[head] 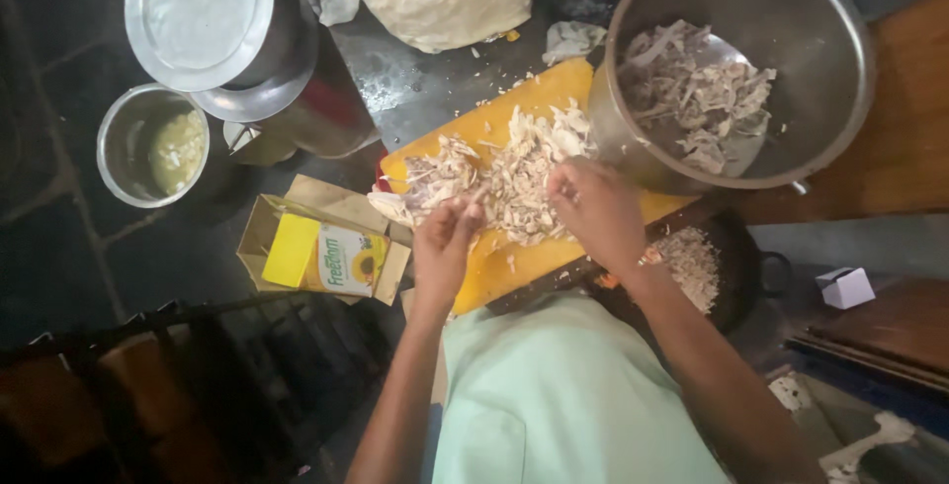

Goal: The person shreds cooked chicken by hand on a yellow cutting board and places the shredded pieces into a metal pot.

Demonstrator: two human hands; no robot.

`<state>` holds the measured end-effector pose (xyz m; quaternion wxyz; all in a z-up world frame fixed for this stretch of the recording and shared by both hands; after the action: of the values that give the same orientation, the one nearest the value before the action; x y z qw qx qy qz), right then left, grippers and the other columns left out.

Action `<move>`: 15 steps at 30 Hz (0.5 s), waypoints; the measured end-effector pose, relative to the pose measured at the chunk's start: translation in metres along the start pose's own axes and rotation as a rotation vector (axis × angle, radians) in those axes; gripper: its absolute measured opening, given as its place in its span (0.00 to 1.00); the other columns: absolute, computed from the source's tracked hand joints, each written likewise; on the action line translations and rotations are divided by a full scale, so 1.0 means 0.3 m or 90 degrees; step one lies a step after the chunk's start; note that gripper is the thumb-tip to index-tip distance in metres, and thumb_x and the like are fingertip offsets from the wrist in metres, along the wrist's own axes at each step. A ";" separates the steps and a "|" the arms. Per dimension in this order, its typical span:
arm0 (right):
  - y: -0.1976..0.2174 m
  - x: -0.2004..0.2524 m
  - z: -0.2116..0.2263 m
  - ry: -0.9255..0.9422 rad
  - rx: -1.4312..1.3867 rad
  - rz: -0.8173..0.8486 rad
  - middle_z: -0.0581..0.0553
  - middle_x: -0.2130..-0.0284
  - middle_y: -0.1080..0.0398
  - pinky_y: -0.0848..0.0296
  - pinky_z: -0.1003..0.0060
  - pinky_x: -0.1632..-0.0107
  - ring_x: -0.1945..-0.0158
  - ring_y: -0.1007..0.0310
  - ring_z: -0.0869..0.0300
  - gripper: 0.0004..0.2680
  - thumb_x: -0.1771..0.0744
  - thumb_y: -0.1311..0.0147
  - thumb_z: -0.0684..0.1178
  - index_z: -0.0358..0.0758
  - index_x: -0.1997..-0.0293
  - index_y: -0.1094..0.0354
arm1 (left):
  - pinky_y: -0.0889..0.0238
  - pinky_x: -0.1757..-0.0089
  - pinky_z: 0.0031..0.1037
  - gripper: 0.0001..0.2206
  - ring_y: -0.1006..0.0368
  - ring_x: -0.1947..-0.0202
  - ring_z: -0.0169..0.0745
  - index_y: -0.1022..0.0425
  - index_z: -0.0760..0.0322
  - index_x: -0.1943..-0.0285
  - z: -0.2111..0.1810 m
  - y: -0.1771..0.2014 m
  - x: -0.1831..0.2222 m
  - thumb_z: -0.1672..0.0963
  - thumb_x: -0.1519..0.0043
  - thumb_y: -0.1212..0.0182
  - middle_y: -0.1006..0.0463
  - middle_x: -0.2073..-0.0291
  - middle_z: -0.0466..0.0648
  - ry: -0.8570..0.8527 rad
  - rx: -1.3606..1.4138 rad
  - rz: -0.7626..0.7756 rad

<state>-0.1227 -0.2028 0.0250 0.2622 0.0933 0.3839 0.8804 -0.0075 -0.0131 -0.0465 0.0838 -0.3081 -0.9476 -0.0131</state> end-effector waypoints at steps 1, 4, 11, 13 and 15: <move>-0.014 -0.013 -0.004 -0.022 0.055 0.037 0.45 0.65 0.23 0.28 0.55 0.56 0.60 0.23 0.50 0.09 0.36 0.35 0.51 0.39 0.59 0.27 | 0.33 0.55 0.23 0.08 0.27 0.60 0.28 0.23 0.71 0.49 0.020 0.001 0.002 0.58 0.30 0.39 0.21 0.62 0.43 -0.002 0.091 0.010; 0.002 -0.029 0.078 0.186 0.007 0.013 0.42 0.59 0.23 0.27 0.53 0.55 0.57 0.24 0.47 0.09 0.35 0.39 0.48 0.43 0.51 0.24 | 0.32 0.54 0.22 0.07 0.25 0.61 0.29 0.25 0.70 0.49 0.079 0.020 0.008 0.59 0.33 0.40 0.20 0.62 0.41 0.058 0.166 -0.019; -0.142 0.003 0.109 0.194 -0.149 0.132 0.41 0.60 0.23 0.25 0.57 0.54 0.58 0.22 0.48 0.11 0.36 0.37 0.50 0.39 0.53 0.25 | 0.30 0.55 0.22 0.06 0.23 0.61 0.30 0.23 0.74 0.52 0.139 -0.007 0.041 0.62 0.35 0.40 0.18 0.61 0.46 0.066 0.174 -0.014; -0.177 0.017 0.111 0.194 -0.136 0.126 0.43 0.62 0.22 0.25 0.58 0.54 0.59 0.21 0.49 0.07 0.35 0.38 0.49 0.40 0.57 0.23 | 0.30 0.54 0.21 0.05 0.23 0.59 0.29 0.23 0.75 0.52 0.126 -0.018 0.055 0.63 0.35 0.38 0.18 0.60 0.46 0.071 0.168 0.015; -0.186 0.021 0.100 0.198 -0.122 0.128 0.44 0.63 0.21 0.25 0.58 0.56 0.60 0.21 0.50 0.07 0.36 0.39 0.48 0.41 0.58 0.21 | 0.30 0.55 0.21 0.05 0.23 0.59 0.29 0.22 0.75 0.52 0.107 -0.005 0.068 0.63 0.35 0.37 0.17 0.61 0.47 0.081 0.103 0.035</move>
<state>-0.0954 -0.1490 0.0049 0.1185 -0.0316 0.3231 0.9384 -0.0294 0.0001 -0.0748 0.1685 -0.3246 -0.9296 0.0467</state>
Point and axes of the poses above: each hand's wrist, its own x-axis away from the middle knuckle, its own y-axis out of the back of the hand, z = x × y, the point moved 7 cm from there along -x, towards the middle knuckle
